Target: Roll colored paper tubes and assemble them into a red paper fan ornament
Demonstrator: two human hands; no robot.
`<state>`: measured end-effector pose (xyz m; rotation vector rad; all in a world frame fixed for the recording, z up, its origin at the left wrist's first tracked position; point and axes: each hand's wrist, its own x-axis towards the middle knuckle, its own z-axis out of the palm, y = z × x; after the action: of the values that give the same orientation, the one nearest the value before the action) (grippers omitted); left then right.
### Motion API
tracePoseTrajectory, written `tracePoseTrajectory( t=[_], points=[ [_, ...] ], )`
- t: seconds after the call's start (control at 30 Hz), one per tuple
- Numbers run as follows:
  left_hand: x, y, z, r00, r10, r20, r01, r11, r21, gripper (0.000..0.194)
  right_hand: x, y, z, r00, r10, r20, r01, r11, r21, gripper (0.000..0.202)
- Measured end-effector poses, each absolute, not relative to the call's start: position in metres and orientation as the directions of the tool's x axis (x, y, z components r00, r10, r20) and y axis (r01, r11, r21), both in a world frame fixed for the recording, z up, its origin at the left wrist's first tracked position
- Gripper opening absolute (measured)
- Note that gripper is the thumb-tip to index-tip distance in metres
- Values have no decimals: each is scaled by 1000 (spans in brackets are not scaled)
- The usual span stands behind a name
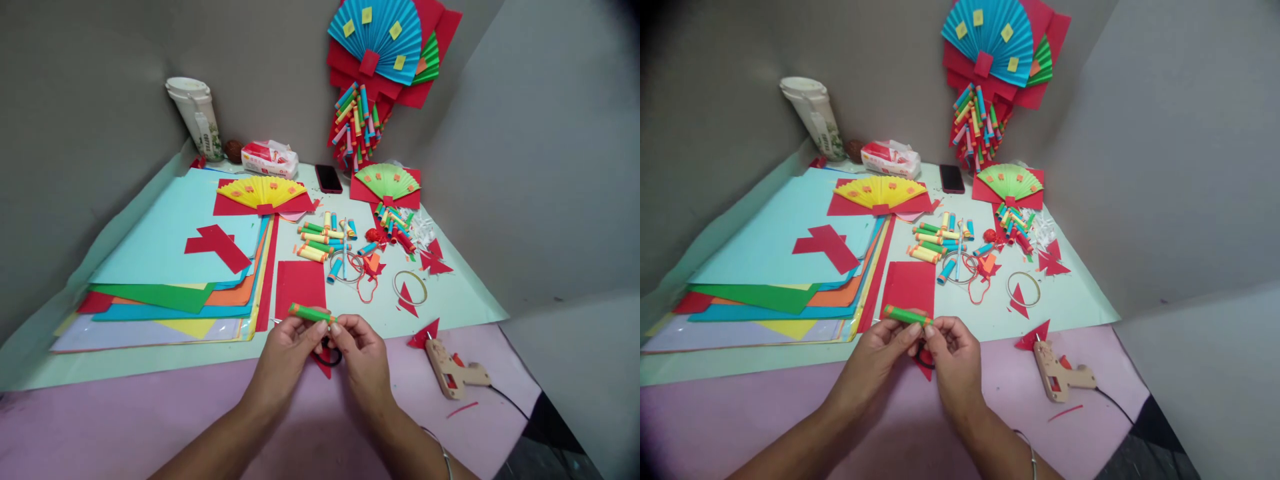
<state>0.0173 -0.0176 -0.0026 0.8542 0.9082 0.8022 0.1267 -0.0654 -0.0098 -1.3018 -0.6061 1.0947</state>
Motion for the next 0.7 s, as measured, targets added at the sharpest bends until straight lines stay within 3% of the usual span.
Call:
tracePoseTrajectory(
  t=[0.3,0.7],
  points=[
    [19,-21,-3,423,840,-340,-407,512,756,21,125,-67,-14,475,872,-120,-136,-63,-989,23],
    [18,-18,-8,433,837,-334,-419,515,748,25,129,-69,-23,455,889,-46,-65,-19,-998,15]
  ],
)
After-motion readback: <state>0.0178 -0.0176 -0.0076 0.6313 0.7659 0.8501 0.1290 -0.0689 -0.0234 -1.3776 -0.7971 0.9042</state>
